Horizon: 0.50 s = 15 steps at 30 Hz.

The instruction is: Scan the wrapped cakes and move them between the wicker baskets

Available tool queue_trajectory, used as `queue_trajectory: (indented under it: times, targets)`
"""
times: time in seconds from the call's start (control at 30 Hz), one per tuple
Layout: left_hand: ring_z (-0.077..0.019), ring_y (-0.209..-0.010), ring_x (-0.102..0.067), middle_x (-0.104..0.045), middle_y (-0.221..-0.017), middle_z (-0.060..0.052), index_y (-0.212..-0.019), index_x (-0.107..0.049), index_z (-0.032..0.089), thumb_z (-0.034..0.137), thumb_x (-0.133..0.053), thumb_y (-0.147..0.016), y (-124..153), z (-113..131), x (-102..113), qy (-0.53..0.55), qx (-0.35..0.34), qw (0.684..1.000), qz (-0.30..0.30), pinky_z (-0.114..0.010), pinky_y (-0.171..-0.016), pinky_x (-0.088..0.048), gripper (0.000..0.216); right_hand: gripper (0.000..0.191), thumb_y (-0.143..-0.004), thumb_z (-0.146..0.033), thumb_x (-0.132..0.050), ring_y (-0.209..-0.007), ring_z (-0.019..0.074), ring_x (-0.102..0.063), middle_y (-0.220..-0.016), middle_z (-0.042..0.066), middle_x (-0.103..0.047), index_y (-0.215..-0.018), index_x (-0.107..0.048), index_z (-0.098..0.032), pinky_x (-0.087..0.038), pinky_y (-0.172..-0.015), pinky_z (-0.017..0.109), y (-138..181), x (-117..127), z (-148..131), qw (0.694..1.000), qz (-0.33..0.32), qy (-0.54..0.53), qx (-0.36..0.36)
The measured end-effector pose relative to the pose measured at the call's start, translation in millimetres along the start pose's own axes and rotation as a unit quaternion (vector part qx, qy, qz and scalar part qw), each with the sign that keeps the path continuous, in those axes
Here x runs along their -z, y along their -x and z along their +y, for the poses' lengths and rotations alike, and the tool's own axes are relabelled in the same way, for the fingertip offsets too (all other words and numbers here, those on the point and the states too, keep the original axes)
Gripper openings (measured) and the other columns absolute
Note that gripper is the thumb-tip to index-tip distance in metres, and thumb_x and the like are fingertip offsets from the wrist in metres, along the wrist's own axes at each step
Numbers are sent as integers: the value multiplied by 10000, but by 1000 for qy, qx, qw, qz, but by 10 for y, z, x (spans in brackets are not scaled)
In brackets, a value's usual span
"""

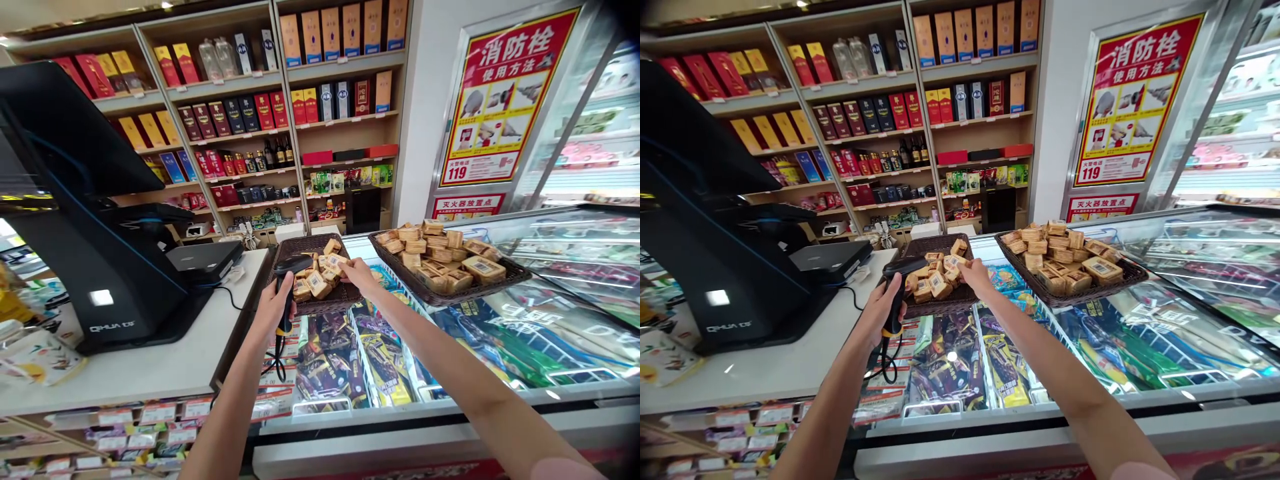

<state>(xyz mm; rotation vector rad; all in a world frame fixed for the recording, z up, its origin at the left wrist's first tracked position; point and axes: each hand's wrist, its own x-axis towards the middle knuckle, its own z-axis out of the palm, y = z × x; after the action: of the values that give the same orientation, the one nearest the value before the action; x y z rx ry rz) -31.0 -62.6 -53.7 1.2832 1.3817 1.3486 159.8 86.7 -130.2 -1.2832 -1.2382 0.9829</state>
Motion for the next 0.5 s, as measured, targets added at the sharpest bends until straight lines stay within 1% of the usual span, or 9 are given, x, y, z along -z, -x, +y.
queue_trajectory:
  times: [0.07,0.17,0.23,0.27,0.33,0.37,0.43,0.5]
  targets:
    - [-101,-394,-475,-508,-489,51,-821,-549,195,748,-632,-742,-20,-26,40,-1,10,1000,-3,-192,-376,-372,564,187,-841,-357,-618,-856,239,-700,-893,84,-696,-950,-577,-212,-595,-665,344,-141,-171,-38,999,-6,37,16]
    - [-101,-415,-487,-509,-508,50,-807,-535,200,737,-639,-748,-53,-54,48,6,11,1000,-6,-190,-381,-389,550,198,-859,-290,-584,-995,262,-675,-977,112,-693,-1022,-611,-183,-556,-819,357,-238,-352,-78,994,-11,94,49]
    - [-97,-417,-484,-521,-524,46,-815,-536,197,734,-641,-750,-77,-52,22,9,6,1000,-7,-189,-380,-389,551,265,-852,-216,-568,-1091,274,-638,-1105,147,-662,-1105,-612,-154,-502,-932,376,-217,-374,-73,988,-11,134,74]
    - [-95,-414,-481,-528,-527,44,-825,-542,192,734,-638,-754,-88,-44,0,9,2,1000,-10,-187,-378,-383,554,308,-848,-186,-562,-1124,271,-620,-1163,156,-639,-1150,-605,-145,-473,-975,380,-189,-342,-61,984,-12,153,88]
    - [-94,-397,-470,-535,-504,41,-844,-551,186,736,-626,-762,-106,-19,-60,0,-2,1000,-18,-186,-374,-369,562,368,-853,-168,-562,-1144,249,-603,-1238,145,-602,-1220,-590,-156,-434,-1024,368,-122,-174,-24,976,-17,183,113]
    - [-96,-381,-463,-533,-482,41,-847,-549,185,742,-621,-760,-112,-5,-98,-7,0,1000,-20,-188,-369,-362,568,384,-863,-181,-566,-1145,238,-599,-1264,131,-590,-1247,-581,-171,-426,-1033,358,-92,-36,-6,972,-18,199,126]
    - [-103,-355,-453,-530,-450,41,-843,-536,190,750,-621,-749,-120,20,-185,-21,4,1000,-22,-194,-360,-353,574,405,-888,-227,-572,-1168,233,-579,-1311,117,-564,-1291,-558,-194,-420,-1040,353,-57,350,23,955,4,255,150]
    - [-109,-352,-461,-538,-447,40,-840,-523,198,743,-623,-751,-119,41,-286,-28,4,999,-34,-196,-363,-355,561,417,-910,-266,-559,-1214,264,-544,-1345,138,-538,-1318,-533,-187,-413,-1041,378,-54,856,42,923,68,345,159]
